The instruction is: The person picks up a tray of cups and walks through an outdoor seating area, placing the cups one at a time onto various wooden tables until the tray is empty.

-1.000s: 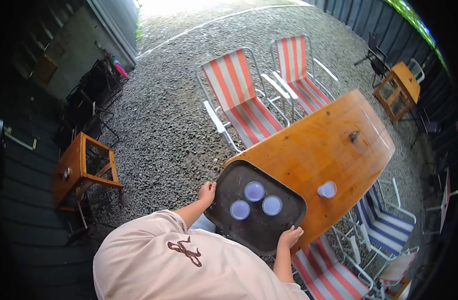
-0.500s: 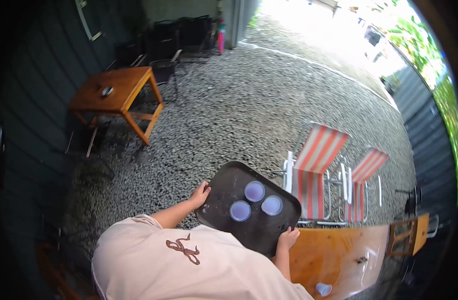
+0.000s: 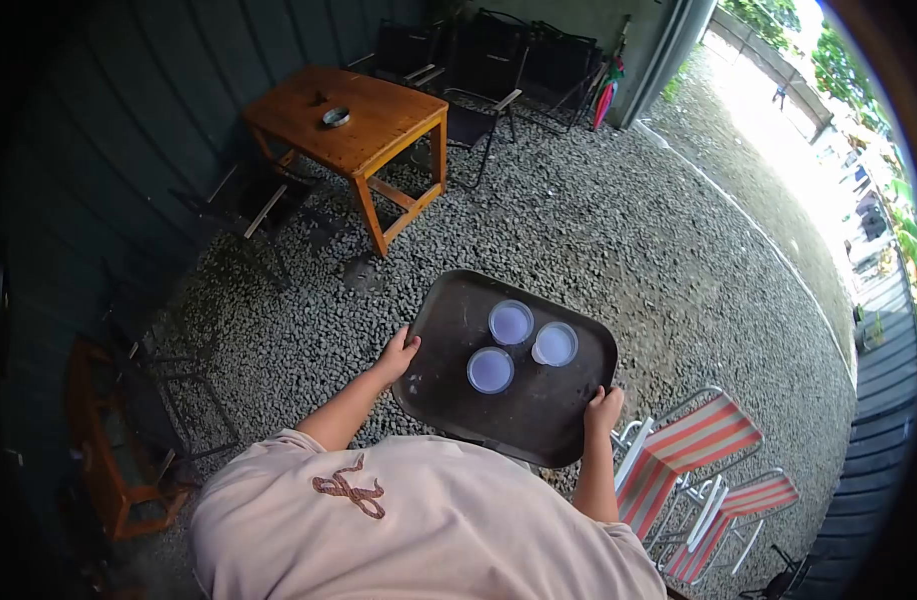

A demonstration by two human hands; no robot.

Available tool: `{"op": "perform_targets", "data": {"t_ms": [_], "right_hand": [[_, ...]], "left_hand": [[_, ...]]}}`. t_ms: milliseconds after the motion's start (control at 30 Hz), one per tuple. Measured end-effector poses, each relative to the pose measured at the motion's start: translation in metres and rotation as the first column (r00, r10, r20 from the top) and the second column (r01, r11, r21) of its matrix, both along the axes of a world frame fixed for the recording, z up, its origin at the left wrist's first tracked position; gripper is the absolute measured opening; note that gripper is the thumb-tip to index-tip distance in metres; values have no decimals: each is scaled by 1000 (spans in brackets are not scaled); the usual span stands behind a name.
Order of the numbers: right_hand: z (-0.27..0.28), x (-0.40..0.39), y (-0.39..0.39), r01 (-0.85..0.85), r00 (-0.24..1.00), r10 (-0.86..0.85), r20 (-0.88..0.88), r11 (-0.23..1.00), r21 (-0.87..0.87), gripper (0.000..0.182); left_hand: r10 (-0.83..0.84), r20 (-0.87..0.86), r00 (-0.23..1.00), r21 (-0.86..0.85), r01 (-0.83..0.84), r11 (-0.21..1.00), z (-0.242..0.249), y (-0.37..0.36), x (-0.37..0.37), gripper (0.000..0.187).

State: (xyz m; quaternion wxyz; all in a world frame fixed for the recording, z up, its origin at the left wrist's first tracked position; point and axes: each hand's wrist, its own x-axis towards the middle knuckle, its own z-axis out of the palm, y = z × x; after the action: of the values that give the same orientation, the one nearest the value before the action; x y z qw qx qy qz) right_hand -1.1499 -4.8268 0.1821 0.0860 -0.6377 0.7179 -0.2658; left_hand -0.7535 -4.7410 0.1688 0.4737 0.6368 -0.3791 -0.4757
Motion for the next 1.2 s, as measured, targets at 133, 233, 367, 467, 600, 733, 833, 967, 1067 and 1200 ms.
{"op": "perform_targets", "data": {"t_ms": [133,233,367,467,600,733,833,967,1067,1200], "right_hand": [[3,45,-104,-138,989,138,57,990,-10,18],[8,85,-188,-210,976,210,51,978,-2,19],[34,146,-291,-321,942,321,97,947,-10,18],[42,190,-356,-404,907,407,106,913,-53,18],[40,241,-427,-507,857,509,76,861,-45,18],[39,302,-481,-571,820,570,59,821,-4,18],[25,355,-523,-605,794,606,49,795,-36,19],[17,431,-578,-641,767,638,74,766,38,20],[13,491,-619,-614,787,616,33,787,-59,18],[-12,569,-678,-660,750,661,29,750,-32,21]], "left_hand": [[141,-135,981,-13,-144,990,-17,-54,31,30],[220,-58,974,34,-219,975,-19,-101,58,31],[383,-32,923,-41,-384,922,14,-160,78,29],[506,-24,862,-32,-506,862,28,-202,104,31],[598,-136,790,21,-601,799,43,-233,126,34],[674,-164,720,90,-670,737,42,-265,163,36],[715,-110,691,130,-703,699,33,-293,212,37],[749,-61,660,62,-746,663,0,-341,291,37],[797,-32,604,53,-795,604,-6,-390,345,33],[844,-41,535,-2,-845,535,-17,-443,405,23]]}}
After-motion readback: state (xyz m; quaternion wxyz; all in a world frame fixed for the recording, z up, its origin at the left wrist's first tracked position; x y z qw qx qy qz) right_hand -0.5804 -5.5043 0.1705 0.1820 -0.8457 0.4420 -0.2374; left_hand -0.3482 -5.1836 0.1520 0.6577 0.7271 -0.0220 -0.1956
